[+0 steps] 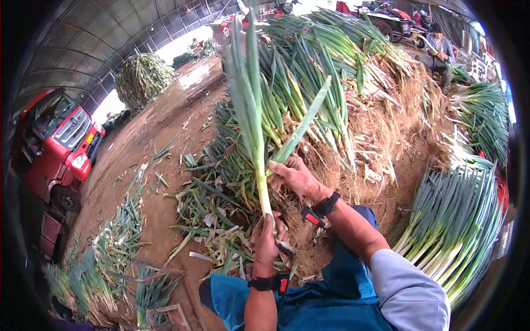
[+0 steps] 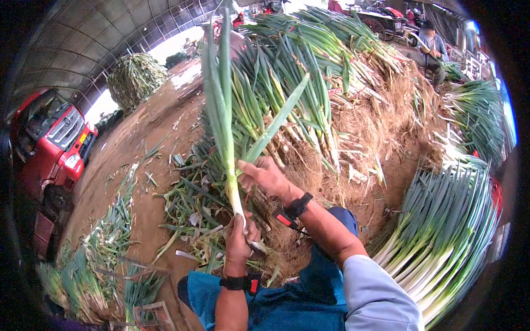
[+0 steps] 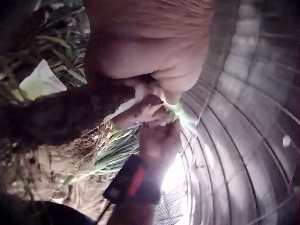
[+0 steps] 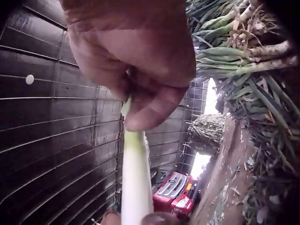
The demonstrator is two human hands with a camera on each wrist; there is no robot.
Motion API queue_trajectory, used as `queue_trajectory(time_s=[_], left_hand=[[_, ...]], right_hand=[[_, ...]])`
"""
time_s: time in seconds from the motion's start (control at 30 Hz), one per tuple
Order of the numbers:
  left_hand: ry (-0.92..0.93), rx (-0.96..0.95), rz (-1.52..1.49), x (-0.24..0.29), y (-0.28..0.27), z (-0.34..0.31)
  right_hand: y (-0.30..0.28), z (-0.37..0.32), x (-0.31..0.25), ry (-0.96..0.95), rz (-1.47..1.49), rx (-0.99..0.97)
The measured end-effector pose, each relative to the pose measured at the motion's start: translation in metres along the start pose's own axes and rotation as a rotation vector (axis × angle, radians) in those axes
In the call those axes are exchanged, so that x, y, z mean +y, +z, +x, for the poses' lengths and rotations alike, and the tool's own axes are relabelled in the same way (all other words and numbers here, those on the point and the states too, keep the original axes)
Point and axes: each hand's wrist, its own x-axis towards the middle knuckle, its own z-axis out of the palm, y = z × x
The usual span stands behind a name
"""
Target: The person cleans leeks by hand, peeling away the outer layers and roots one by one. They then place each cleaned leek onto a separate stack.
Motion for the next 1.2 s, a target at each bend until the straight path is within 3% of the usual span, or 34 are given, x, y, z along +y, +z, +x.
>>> queue_trajectory(time_s=[0.13, 0.23, 0.3, 0.37, 0.47, 0.57, 0.63, 0.7, 0.77, 0.87, 0.97, 1.1, 1.2], left_hand=[[0.230, 0.240, 0.478, -0.015, -0.005, 0.013], [0.272, 0.323, 0.521, -0.018, -0.026, 0.029], [0.353, 0.337, 0.701, -0.017, -0.037, 0.030], [0.369, 0.358, 0.785, -0.013, -0.034, 0.029], [0.490, 0.387, 0.928, -0.012, -0.026, 0.020], [0.531, 0.378, 1.042, -0.002, -0.011, 0.000], [0.602, 0.350, 1.059, 0.001, 0.003, -0.005], [0.622, 0.354, 1.221, -0.014, -0.010, -0.001], [0.688, 0.379, 1.390, -0.021, -0.016, -0.003], [0.655, 0.201, 1.260, -0.007, -0.026, -0.004], [0.323, 0.078, 1.056, 0.007, -0.019, -0.014], [0.313, 0.021, 1.020, -0.008, -0.023, -0.011], [0.306, 0.064, 0.937, -0.008, -0.013, -0.012]], right_hand=[[-0.004, -0.012, -0.002, -0.087, -0.083, -0.120], [0.013, -0.039, -0.045, -0.074, 0.033, -0.343], [0.000, -0.043, -0.043, 0.026, 0.071, -0.275], [-0.023, -0.040, -0.022, 0.165, -0.225, -0.231], [-0.048, -0.039, 0.030, 0.072, -1.123, -0.368], [-0.033, -0.047, 0.009, 0.222, -0.428, -0.133], [-0.025, -0.038, 0.016, 0.196, 0.137, -0.116], [-0.013, -0.032, 0.022, 0.298, 0.414, -0.131], [-0.006, -0.035, 0.018, 0.303, 0.486, -0.118], [-0.004, -0.031, 0.027, 0.273, 0.557, -0.108], [-0.015, -0.028, 0.033, 0.329, 0.591, -0.136], [-0.022, -0.035, 0.036, 0.301, 0.401, -0.117], [-0.025, -0.037, 0.035, 0.295, 0.489, -0.170]])
